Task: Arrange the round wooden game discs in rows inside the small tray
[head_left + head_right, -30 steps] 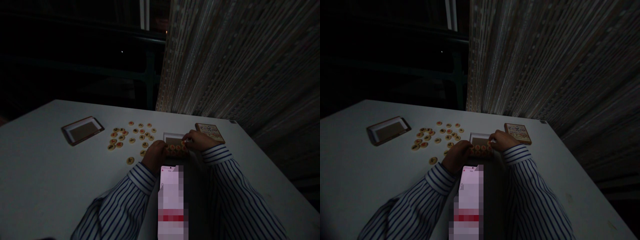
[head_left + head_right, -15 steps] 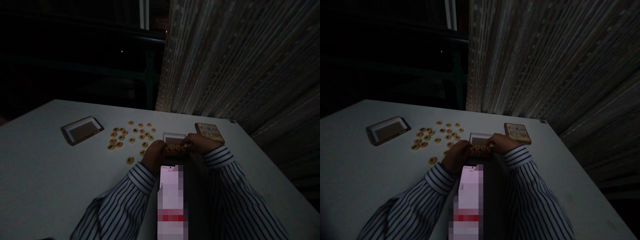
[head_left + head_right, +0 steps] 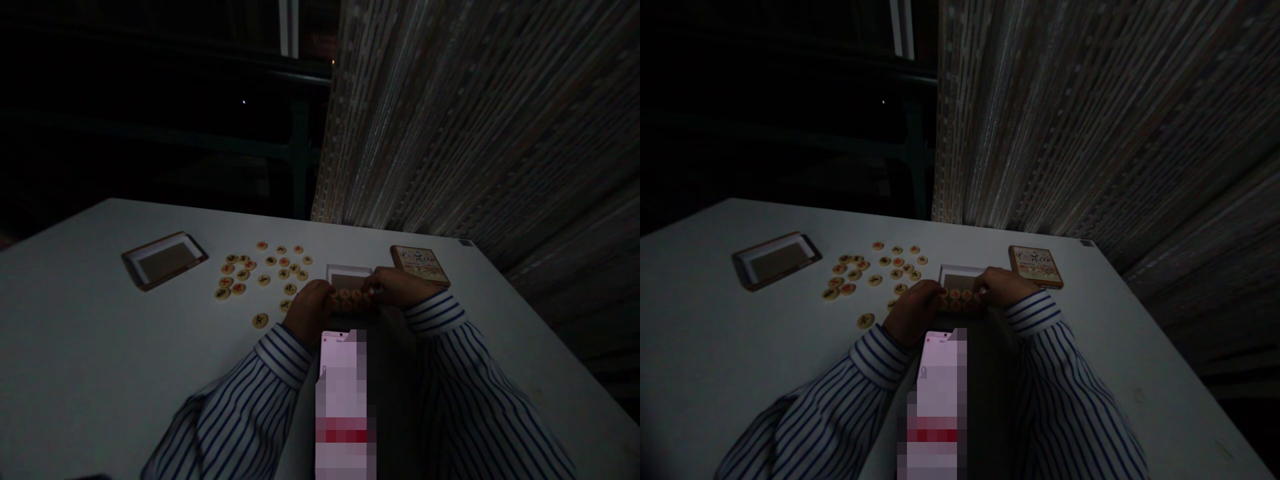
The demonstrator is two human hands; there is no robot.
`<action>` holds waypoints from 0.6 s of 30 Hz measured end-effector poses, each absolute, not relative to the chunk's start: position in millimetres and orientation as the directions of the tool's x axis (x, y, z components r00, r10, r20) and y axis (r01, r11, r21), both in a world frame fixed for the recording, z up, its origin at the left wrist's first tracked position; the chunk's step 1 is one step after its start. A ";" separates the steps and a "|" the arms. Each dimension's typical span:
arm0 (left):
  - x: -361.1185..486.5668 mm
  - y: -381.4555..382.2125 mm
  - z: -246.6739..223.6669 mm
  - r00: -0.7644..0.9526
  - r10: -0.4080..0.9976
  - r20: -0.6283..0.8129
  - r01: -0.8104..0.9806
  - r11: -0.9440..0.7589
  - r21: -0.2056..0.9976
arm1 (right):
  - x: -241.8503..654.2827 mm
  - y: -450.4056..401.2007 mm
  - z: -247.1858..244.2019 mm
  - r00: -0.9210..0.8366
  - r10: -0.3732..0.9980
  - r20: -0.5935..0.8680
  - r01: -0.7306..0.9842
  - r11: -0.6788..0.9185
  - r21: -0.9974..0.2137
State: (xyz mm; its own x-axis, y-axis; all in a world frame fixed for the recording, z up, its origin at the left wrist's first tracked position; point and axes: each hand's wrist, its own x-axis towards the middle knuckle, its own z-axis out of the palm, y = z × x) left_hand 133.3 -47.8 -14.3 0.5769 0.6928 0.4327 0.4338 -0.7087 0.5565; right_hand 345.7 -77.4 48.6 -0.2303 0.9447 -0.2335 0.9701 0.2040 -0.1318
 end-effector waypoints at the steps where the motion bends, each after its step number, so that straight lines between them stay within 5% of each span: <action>1: 133.1 -48.0 -14.3 0.580 0.693 0.428 0.435 -0.708 0.556 | 346.1 -77.1 47.8 -0.232 0.944 -0.232 0.970 0.206 -0.131; 18: 133.4 -47.6 -15.7 0.563 0.705 0.431 0.428 -0.695 0.578 | 347.0 -76.8 50.4 -0.172 0.973 -0.152 0.984 0.164 -0.067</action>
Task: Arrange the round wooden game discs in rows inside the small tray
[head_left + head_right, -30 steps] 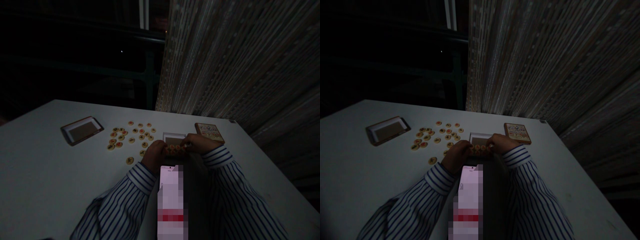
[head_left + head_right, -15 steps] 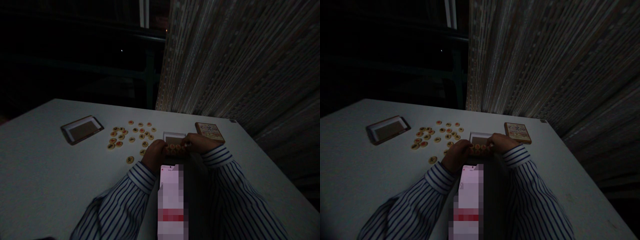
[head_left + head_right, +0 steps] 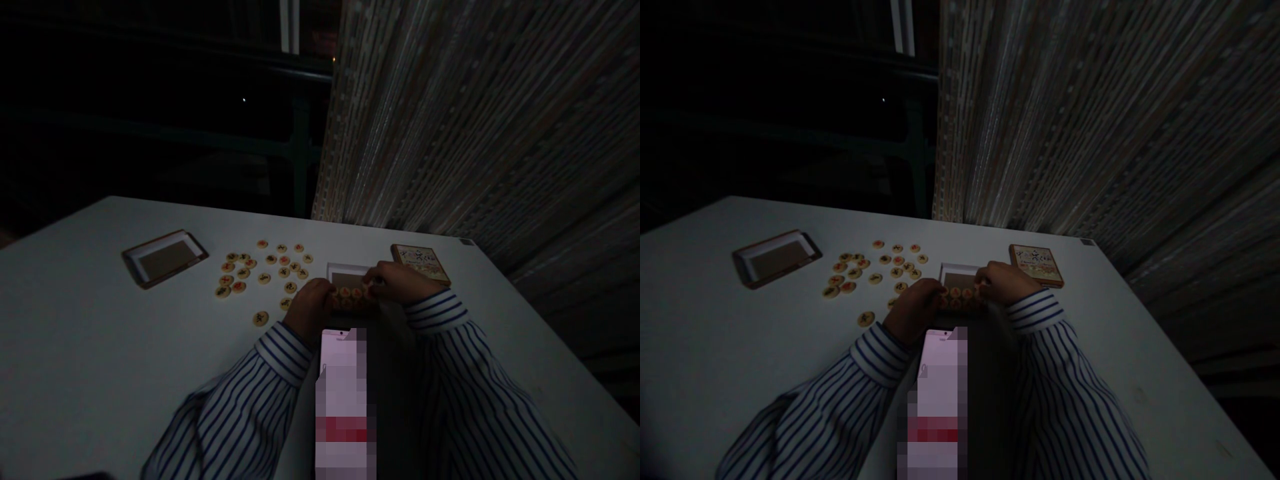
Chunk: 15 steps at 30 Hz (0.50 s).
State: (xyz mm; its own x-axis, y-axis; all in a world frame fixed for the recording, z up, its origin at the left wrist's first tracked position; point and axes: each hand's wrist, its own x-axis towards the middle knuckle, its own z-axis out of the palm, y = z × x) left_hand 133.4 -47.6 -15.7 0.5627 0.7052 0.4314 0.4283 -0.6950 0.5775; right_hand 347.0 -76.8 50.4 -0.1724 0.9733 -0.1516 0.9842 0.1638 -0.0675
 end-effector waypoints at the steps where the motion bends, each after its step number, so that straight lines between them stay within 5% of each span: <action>1: 133.5 -47.6 -15.5 0.561 0.707 0.430 0.429 -0.693 0.580 | 346.2 -76.8 51.2 -0.157 0.978 -0.138 0.987 0.151 -0.052; 15: 132.9 -48.4 -13.6 0.579 0.700 0.418 0.432 -0.698 0.571 | 341.4 -74.7 49.5 -0.084 0.986 -0.144 0.996 0.088 0.019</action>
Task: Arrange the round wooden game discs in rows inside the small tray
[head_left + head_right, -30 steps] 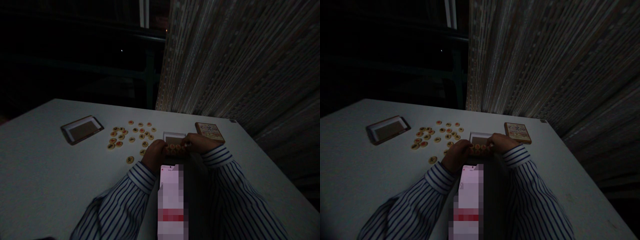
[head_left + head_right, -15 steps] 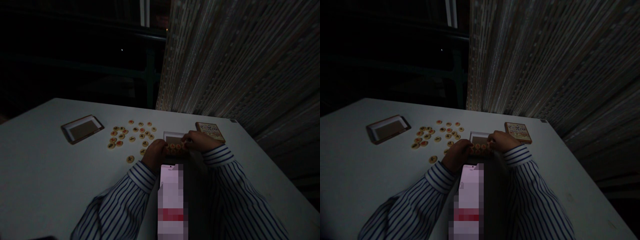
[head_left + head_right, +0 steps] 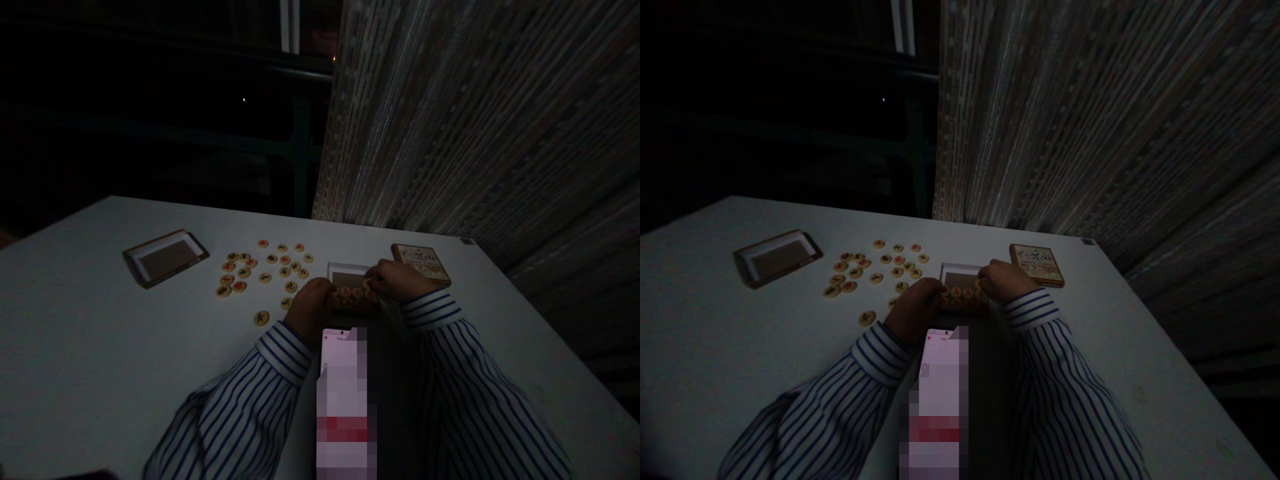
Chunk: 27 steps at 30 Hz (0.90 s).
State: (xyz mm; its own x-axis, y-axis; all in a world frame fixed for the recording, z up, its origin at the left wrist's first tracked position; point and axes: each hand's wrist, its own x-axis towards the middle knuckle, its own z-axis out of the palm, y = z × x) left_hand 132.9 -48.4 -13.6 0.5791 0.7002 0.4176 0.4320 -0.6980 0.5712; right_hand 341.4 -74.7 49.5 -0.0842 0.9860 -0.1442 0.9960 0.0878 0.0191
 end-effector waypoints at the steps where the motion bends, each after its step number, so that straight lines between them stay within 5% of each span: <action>1: 132.9 -48.4 -13.5 0.580 0.699 0.418 0.433 -0.699 0.570 | 341.4 -74.9 49.3 -0.086 0.985 -0.147 0.996 0.090 0.019; 27: 133.3 -47.6 -16.1 0.568 0.697 0.437 0.424 -0.703 0.571 | 342.4 -73.8 47.2 -0.080 0.985 -0.155 0.996 0.083 0.015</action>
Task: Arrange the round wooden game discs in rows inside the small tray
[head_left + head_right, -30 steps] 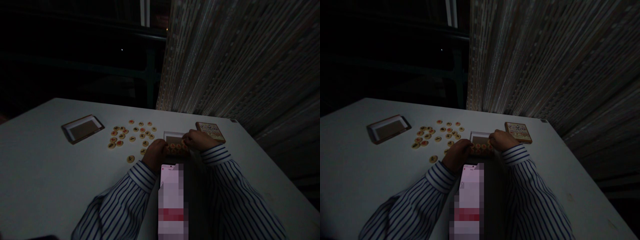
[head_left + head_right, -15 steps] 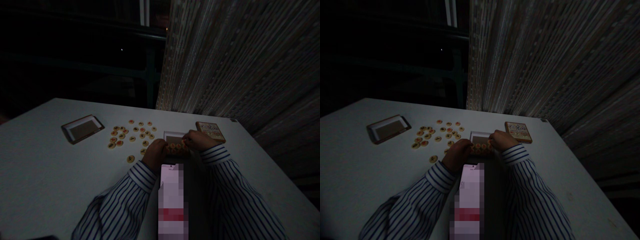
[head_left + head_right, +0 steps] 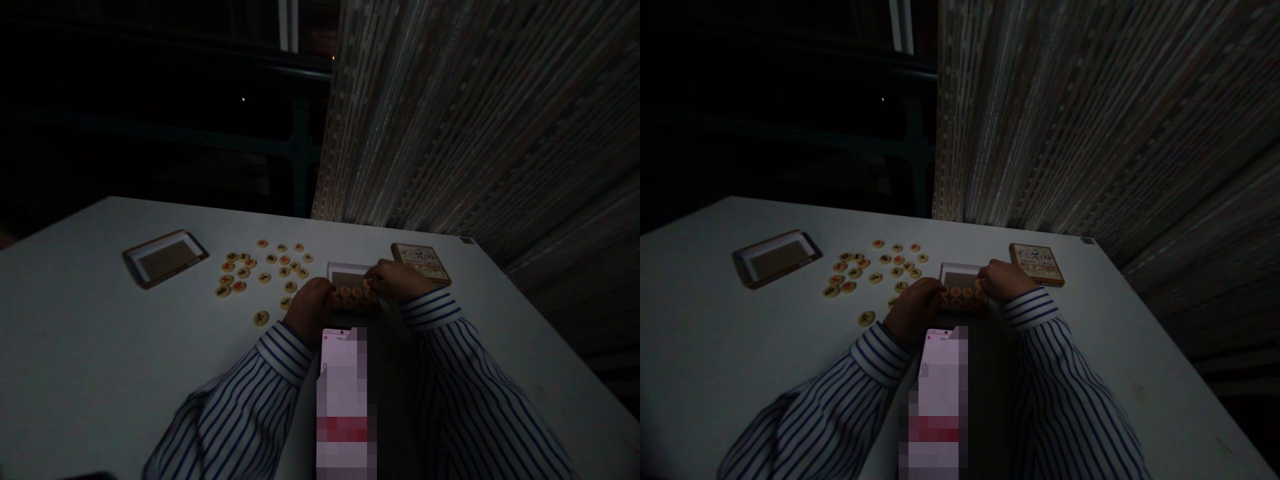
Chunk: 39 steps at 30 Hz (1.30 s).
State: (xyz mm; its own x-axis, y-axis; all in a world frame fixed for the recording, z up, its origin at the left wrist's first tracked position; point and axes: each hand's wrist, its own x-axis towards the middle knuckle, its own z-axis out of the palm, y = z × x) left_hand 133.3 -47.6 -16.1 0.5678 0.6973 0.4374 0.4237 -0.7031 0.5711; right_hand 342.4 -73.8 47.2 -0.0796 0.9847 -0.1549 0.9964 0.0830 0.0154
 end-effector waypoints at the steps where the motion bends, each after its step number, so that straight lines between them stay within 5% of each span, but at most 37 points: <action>1: 133.3 -47.7 -15.7 0.566 0.697 0.440 0.425 -0.704 0.569 | 343.0 -73.8 47.5 -0.081 0.987 -0.142 0.996 0.084 0.012; 27: 127.8 -49.3 -0.3 0.411 0.763 0.498 0.503 -0.646 0.574 | 312.6 -109.7 80.9 -0.137 0.955 0.264 0.984 0.162 -0.074; 31: 126.2 -49.4 -2.2 0.422 0.754 0.504 0.502 -0.657 0.562 | 304.7 -126.0 70.6 -0.150 0.950 0.272 0.980 0.180 -0.089; 39: 123.3 -51.4 -8.2 0.416 0.774 0.478 0.541 -0.633 0.554 | 307.1 -137.3 21.7 -0.016 0.840 0.543 0.970 0.145 -0.196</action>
State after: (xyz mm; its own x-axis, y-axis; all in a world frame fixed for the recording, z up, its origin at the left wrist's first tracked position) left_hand 123.3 -51.4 -8.2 0.4156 0.7737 0.4782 0.5412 -0.6329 0.5536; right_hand 307.1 -137.3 21.7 -0.0161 0.8396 0.5429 0.9698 0.1453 -0.1960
